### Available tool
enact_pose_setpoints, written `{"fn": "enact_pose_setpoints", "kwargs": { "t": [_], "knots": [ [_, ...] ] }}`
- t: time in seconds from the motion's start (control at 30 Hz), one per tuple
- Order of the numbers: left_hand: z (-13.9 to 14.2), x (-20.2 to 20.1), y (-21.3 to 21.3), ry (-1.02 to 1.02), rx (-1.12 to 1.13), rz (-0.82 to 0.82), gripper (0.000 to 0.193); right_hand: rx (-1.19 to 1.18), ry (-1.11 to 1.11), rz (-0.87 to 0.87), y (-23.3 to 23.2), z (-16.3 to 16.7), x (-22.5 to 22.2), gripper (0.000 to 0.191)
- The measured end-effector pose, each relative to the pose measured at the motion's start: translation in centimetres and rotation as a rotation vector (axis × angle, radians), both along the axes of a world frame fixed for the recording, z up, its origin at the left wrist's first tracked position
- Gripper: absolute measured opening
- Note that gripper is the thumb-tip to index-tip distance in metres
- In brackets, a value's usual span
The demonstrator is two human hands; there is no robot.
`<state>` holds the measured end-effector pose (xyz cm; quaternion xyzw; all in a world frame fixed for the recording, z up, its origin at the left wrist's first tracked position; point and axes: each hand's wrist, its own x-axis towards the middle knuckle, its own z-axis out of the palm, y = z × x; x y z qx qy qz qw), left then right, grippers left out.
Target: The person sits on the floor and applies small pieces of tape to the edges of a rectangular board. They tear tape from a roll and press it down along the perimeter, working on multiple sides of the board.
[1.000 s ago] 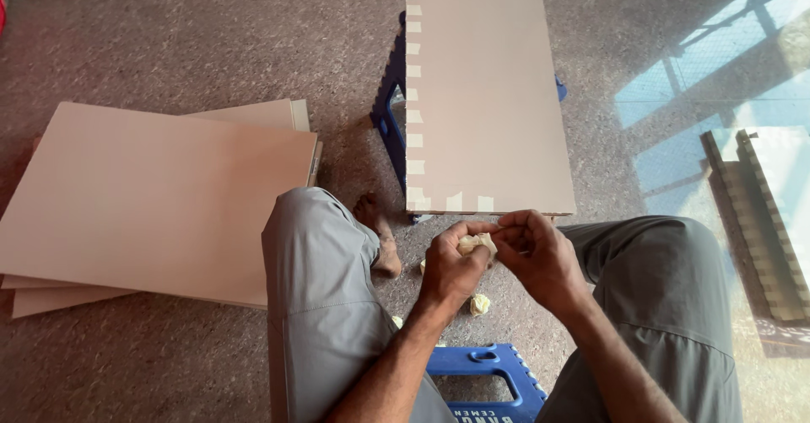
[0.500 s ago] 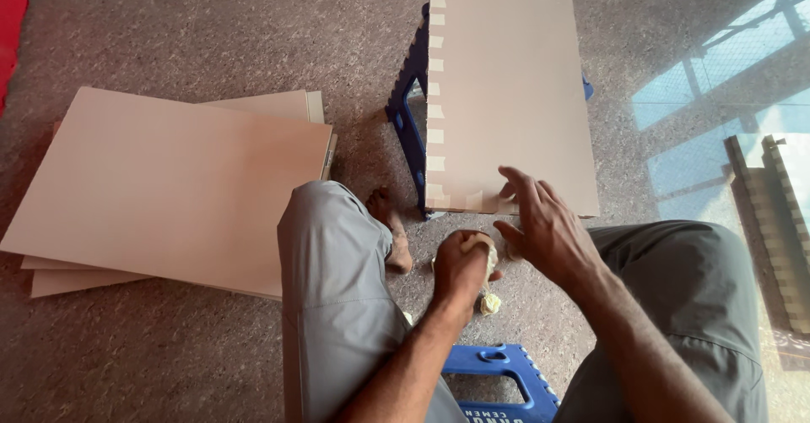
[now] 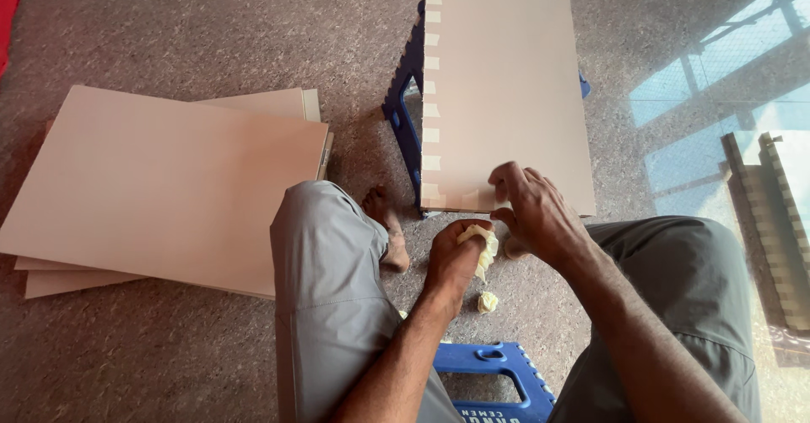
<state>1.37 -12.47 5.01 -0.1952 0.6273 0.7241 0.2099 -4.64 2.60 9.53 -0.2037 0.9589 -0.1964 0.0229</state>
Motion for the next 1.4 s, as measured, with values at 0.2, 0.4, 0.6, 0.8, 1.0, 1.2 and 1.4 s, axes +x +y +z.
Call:
{"fn": "enact_pose_setpoints", "kwargs": {
  "t": [0.2,0.4,0.6,0.8,1.0,1.2,1.4],
  "knots": [
    [0.4,0.2,0.1,0.018,-0.021,-0.006,0.028,-0.129,0.137,0.022,0.2,0.3,1.9,0.058],
    [1.3,-0.6,0.2,0.032,-0.028,-0.018,0.033,0.141,0.243,0.105,0.5,0.6,1.9,0.029],
    [1.5,-0.6,0.1,-0.002,0.037,-0.021,0.040,0.302,0.388,0.160,-0.4,0.3,0.9,0.042],
    [1.4,-0.9,-0.1,-0.022,0.014,-0.023,0.038,0.500,0.153,0.182,-0.9,-0.5,-0.8,0.008],
    [0.0,-1.1,-0.6,-0.021,0.019,0.017,0.029,0.213,0.331,0.240,0.8,-1.1,0.2,0.023],
    [-3.7,-1.3,0.0,-0.087,0.360,0.036,0.025,0.213,0.051,0.048,0.4,-1.1,2.1,0.009],
    [-5.3,-1.9,0.3,-0.082,0.656,0.057,0.007,-0.151,0.022,-0.026,-0.3,0.2,6.1,0.020]
  ]
}}
